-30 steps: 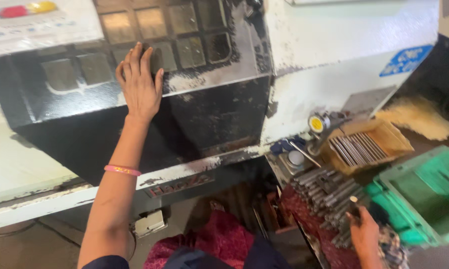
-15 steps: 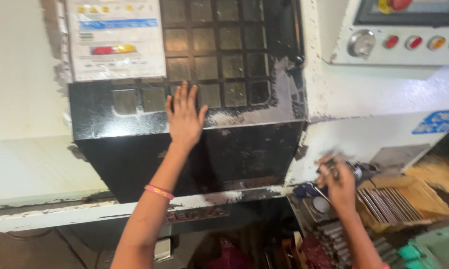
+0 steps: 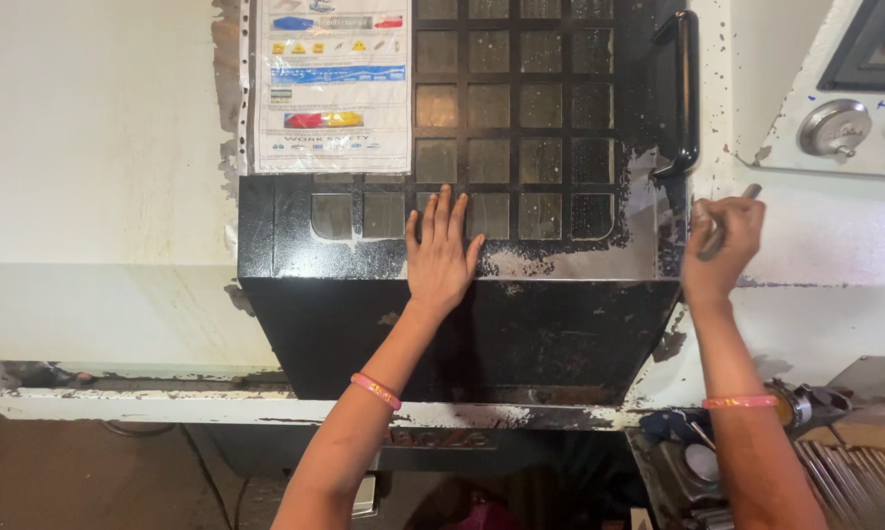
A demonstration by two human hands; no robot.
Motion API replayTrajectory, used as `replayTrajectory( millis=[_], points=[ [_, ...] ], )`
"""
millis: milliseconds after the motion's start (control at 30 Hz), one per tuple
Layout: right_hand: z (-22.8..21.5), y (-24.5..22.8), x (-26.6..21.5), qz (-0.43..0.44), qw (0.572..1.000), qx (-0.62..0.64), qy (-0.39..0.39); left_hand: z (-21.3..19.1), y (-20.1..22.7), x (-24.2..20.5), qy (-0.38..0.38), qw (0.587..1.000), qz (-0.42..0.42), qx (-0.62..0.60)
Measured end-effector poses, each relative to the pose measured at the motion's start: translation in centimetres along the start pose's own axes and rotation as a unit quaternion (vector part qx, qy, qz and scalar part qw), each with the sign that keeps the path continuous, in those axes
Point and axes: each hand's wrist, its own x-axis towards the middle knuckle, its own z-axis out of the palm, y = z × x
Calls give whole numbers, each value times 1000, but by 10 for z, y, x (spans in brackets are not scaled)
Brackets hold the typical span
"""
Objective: The person repeatedly opens and closes the door of a CNC machine, inserts a cylindrical metal rod into the machine's interior, and then removes it. This cycle is performed multiple times throughout the video.
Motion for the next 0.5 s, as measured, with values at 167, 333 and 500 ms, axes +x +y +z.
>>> replayTrajectory(
  millis=[167, 333, 500],
  points=[
    [13, 24, -7, -32, 992, -114, -33, -3, 1, 2, 0, 1000, 4, -6],
    [19, 29, -8, -31, 991, -127, -21, -3, 2, 1, 0, 1000, 1, -11],
    [20, 26, -10, -28, 990, -136, -27, -1, 0, -1, 0, 1000, 6, 1]
  ],
)
